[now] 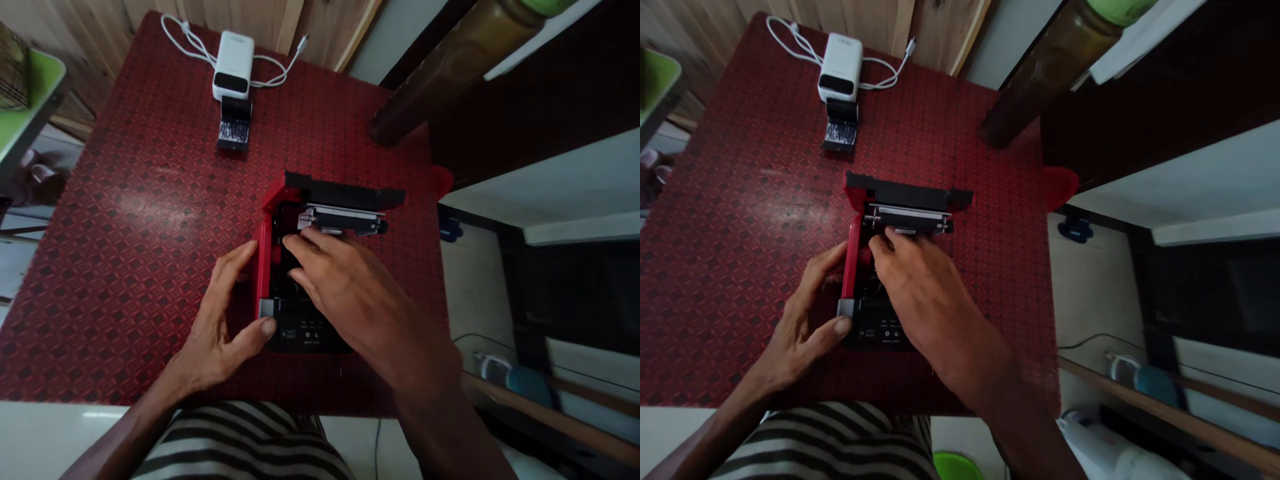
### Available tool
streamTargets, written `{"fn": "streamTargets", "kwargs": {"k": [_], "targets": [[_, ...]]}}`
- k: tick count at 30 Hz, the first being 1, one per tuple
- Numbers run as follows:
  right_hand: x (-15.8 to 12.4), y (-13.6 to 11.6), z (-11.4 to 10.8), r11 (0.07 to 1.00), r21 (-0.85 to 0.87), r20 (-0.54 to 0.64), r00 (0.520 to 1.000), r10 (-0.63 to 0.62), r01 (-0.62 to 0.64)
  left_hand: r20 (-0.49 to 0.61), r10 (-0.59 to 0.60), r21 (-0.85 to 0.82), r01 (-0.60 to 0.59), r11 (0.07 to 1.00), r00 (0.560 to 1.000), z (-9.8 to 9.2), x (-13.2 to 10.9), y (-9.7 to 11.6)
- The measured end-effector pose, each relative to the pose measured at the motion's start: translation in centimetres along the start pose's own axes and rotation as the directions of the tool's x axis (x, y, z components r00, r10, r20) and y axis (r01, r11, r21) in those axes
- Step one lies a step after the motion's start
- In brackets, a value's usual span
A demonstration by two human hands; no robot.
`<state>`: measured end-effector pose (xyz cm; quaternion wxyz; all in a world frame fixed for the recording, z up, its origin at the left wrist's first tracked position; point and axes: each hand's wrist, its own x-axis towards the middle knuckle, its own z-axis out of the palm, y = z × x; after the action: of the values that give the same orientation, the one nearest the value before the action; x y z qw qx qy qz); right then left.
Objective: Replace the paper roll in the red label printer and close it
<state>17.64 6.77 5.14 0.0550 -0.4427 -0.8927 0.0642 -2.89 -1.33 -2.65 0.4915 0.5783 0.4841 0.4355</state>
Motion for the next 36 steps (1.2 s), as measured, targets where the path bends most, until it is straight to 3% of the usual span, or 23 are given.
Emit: {"fn": "streamTargets", "kwargs": {"k": [6, 24, 27, 31, 34, 36], "targets": [[2.2, -0.9, 0.2, 0.968, -0.220, 0.196, 0.967, 0.163, -0.118, 0.000, -0.005, 0.004, 0.005, 1.000, 1.000, -0.1, -0.1, -0.1], [2.4, -1.2, -1.2, 0.953, -0.260, 0.237, 0.947, 0.218, -0.155, -0.027, -0.023, -0.042, 0.022, 0.999, 0.999, 0.3, 0.4, 0.0], [1.6, -1.1, -1.1, 0.957, -0.252, 0.173, 0.966, 0.191, -0.144, -0.031, -0.040, -0.046, 0.039, 0.998, 0.999, 0.4, 0.4, 0.1], [-0.4, -0.7, -1.3, 0.978, -0.183, -0.032, 0.994, 0.101, -0.105, -0.046, -0.043, -0.037, 0.041, 0.998, 0.998, 0.4, 0.4, 0.1], [-2.7, 0.1, -2.3, 0.998, -0.002, -0.223, 0.972, 0.067, -0.070, -0.049, -0.061, -0.052, 0.059, 0.997, 0.997, 0.3, 0.4, 0.2], [-4.5, 1.2, -3.1, 0.975, 0.201, -0.328, 0.932, 0.156, -0.093, -0.043, -0.076, -0.058, 0.073, 0.996, 0.996, 0.3, 0.5, 0.4]]}}
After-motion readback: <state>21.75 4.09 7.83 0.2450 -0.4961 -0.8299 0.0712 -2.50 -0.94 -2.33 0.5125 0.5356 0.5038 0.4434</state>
